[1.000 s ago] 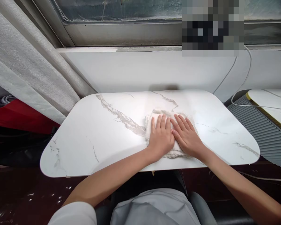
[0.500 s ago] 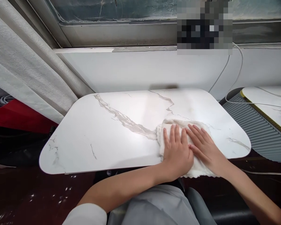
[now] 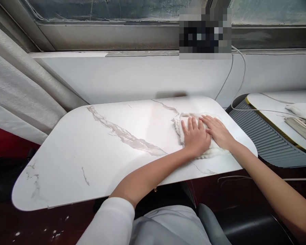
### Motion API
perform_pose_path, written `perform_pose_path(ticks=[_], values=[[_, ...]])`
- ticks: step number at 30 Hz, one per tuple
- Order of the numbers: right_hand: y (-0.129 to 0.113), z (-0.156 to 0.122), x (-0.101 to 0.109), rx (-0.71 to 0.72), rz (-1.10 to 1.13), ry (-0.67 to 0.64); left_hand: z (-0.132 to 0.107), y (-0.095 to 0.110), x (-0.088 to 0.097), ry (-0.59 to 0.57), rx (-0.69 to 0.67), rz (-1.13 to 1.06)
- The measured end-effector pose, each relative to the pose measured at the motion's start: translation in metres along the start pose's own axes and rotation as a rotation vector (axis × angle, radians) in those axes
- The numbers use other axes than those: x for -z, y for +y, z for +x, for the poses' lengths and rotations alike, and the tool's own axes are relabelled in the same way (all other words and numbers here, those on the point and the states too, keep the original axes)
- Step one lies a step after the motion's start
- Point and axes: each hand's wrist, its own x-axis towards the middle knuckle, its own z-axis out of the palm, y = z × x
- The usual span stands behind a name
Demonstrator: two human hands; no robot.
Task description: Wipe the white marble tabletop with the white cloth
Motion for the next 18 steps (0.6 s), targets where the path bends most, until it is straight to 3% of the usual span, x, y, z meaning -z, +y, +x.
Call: perform_pose_path(ticks=[8, 18], values=[[0.027, 0.084, -0.004, 0.022, 0.015, 0.004, 0.079, -0.030, -0.005, 0.034, 0.071, -0.053], [0.062, 0.139, -0.015, 0.011, 0.063, 0.072, 0.138, -0.041, -0.018, 0.106, 0.100, -0.037]])
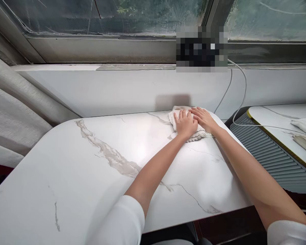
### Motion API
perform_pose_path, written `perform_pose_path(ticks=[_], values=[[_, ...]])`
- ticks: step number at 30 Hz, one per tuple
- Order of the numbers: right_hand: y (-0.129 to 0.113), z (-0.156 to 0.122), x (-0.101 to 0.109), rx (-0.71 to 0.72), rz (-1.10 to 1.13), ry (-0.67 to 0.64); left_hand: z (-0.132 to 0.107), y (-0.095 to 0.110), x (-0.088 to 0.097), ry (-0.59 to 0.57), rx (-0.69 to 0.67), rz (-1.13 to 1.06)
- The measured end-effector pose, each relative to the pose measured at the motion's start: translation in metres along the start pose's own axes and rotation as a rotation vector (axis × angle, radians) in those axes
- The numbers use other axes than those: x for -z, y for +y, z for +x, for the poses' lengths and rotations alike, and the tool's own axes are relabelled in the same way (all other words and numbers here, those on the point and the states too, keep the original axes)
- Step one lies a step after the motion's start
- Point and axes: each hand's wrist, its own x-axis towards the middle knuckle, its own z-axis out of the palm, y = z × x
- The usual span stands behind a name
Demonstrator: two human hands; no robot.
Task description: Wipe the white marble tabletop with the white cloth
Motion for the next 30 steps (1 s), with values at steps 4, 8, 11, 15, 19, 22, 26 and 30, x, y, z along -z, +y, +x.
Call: perform_pose_path(ticks=[4, 8, 11, 15, 19, 22, 26, 30], values=[[0.017, 0.012, 0.002, -0.005, -0.017, -0.001, 0.017, 0.007, -0.008, 0.036, -0.021, 0.018], [0.033, 0.018, 0.005, -0.019, -0.045, 0.008, 0.029, 0.017, -0.017, 0.045, -0.018, 0.018], [0.044, 0.019, 0.008, -0.027, -0.070, -0.008, 0.034, 0.025, -0.022, 0.053, -0.020, 0.020], [0.052, 0.018, 0.010, -0.041, -0.051, -0.009, 0.035, 0.031, -0.026, 0.062, -0.016, 0.032], [0.056, 0.010, 0.011, -0.059, -0.045, 0.008, 0.031, 0.037, -0.028, 0.047, -0.029, 0.042], [0.057, -0.003, 0.015, -0.067, -0.056, -0.015, 0.022, 0.045, -0.028, 0.026, -0.023, 0.041], [0.053, -0.027, 0.021, -0.066, -0.054, -0.031, 0.003, 0.056, -0.026, -0.007, -0.029, 0.041], [0.048, -0.053, 0.025, -0.085, -0.057, -0.015, -0.020, 0.065, -0.023, -0.007, -0.063, 0.043]])
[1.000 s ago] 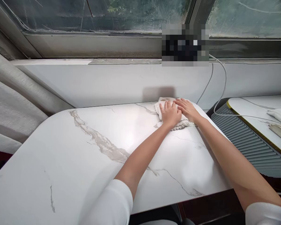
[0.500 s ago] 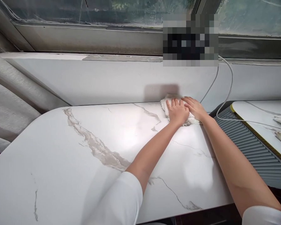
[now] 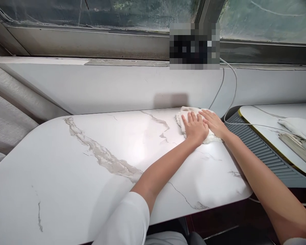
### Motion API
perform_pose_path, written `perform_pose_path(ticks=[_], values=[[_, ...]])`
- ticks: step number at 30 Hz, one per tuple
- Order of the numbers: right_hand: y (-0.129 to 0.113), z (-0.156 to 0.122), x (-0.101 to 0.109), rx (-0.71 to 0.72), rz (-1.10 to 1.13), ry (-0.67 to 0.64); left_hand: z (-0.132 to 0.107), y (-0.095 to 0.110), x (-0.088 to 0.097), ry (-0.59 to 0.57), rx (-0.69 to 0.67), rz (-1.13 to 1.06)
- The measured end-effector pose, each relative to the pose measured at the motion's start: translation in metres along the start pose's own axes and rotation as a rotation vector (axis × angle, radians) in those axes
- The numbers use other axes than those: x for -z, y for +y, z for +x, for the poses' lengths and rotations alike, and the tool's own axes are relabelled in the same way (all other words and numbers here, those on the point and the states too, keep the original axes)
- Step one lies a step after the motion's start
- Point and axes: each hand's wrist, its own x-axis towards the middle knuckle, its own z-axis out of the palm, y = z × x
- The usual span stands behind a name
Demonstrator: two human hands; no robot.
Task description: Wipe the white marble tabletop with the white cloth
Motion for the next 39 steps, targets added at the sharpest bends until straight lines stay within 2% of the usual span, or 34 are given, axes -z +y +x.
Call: perform_pose_path(ticks=[6, 14, 18, 22, 27, 32, 39], values=[[-0.009, -0.049, 0.011, 0.010, -0.021, -0.010, -0.041, 0.013, 0.006, 0.021, -0.079, 0.013], [-0.032, -0.126, 0.028, -0.078, -0.041, -0.017, -0.098, 0.033, 0.021, -0.015, -0.220, 0.015], [-0.045, -0.157, 0.036, -0.079, -0.042, -0.029, -0.117, 0.039, 0.032, -0.053, -0.315, 0.082], [-0.059, -0.180, 0.041, -0.069, -0.039, -0.020, -0.129, 0.036, 0.045, -0.077, -0.396, 0.046], [-0.078, -0.201, 0.038, -0.048, -0.066, 0.009, -0.147, 0.025, 0.053, -0.046, -0.466, 0.035], [-0.093, -0.208, 0.036, -0.029, -0.078, 0.022, -0.163, 0.018, 0.054, -0.008, -0.491, 0.074], [-0.089, -0.204, 0.036, -0.028, -0.085, -0.008, -0.165, 0.017, 0.050, 0.002, -0.466, 0.093]])
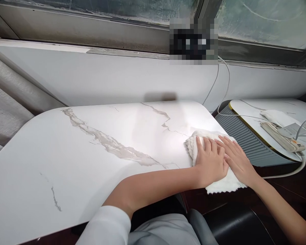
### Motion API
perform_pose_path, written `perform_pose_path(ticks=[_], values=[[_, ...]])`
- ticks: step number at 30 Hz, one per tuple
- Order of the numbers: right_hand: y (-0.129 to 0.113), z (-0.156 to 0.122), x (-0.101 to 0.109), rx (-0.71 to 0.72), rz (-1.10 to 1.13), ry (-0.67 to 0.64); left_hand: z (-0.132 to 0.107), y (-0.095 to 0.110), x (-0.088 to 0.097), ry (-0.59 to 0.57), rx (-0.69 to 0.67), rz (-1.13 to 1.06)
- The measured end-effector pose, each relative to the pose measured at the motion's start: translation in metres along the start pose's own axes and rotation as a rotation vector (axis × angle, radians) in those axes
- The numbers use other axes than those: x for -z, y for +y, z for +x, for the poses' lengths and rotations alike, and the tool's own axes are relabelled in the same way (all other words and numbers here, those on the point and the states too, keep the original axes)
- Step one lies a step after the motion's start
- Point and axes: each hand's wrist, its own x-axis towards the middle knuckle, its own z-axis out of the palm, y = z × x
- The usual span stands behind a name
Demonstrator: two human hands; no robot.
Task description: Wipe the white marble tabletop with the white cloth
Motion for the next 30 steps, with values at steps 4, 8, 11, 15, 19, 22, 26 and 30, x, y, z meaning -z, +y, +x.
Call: perform_pose_path(ticks=[4, 8, 11, 15, 19, 22, 26, 30], values=[[0.010, 0.010, -0.001, -0.024, 0.018, -0.020, 0.007, -0.003, -0.003, -0.006, -0.005, -0.011], [0.023, 0.037, -0.002, -0.054, 0.046, -0.043, 0.026, -0.015, -0.010, 0.009, 0.028, 0.001], [0.033, 0.067, -0.004, -0.046, 0.054, -0.045, 0.048, -0.030, -0.019, 0.028, 0.057, -0.008], [0.047, 0.115, -0.013, -0.024, 0.058, -0.027, 0.080, -0.058, -0.031, 0.031, 0.111, -0.055], [0.059, 0.161, -0.023, -0.009, 0.045, -0.016, 0.110, -0.087, -0.042, 0.029, 0.168, -0.093], [0.064, 0.189, -0.027, -0.002, 0.042, -0.010, 0.129, -0.108, -0.050, 0.025, 0.184, -0.129], [0.066, 0.219, -0.032, -0.004, 0.029, -0.031, 0.149, -0.134, -0.057, 0.028, 0.186, -0.166], [0.065, 0.245, -0.041, -0.016, 0.051, 0.004, 0.162, -0.160, -0.058, -0.003, 0.193, -0.157]])
